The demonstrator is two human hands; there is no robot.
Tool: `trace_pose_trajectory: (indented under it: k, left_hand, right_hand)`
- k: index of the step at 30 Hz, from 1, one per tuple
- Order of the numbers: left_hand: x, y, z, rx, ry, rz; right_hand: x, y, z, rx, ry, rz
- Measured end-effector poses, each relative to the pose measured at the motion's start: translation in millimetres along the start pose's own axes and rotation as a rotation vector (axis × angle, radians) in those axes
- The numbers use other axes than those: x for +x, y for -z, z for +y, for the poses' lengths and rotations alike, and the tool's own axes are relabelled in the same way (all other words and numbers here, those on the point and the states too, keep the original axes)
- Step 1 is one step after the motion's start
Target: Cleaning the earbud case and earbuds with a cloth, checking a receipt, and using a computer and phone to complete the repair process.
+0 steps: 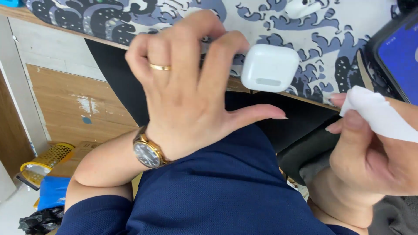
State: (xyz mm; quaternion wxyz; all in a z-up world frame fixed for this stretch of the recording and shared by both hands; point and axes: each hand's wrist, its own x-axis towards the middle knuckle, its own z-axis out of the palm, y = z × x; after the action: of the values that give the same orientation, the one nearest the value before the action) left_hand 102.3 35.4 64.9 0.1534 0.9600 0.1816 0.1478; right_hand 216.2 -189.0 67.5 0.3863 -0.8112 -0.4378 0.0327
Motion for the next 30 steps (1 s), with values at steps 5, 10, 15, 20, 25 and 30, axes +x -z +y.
trace_pose_trajectory:
  k: [5, 10, 15, 20, 25, 30]
  left_hand:
    - [6, 13, -16, 0.009, -0.087, -0.191]
    - [13, 4, -18, -0.024, -0.083, -0.139]
    - [24, 1, -35, -0.140, -0.219, -0.215]
    - [27, -12, -50, -0.075, -0.443, -0.089]
    - [30, -16, -52, -0.097, -0.463, -0.067]
    - [30, -16, -54, -0.100, -0.461, -0.077]
  right_hand:
    - [15, -9, -3, -0.085, 0.040, -0.084]
    - [24, -15, 14, -0.139, 0.163, -0.085]
    - [33, -20, 15, -0.228, 0.243, -0.124]
    - [46, -25, 16, -0.212, 0.296, -0.193]
    - [50, -24, 0, -0.105, 0.259, -0.254]
    - [48, -24, 10, 0.065, 0.332, -0.297]
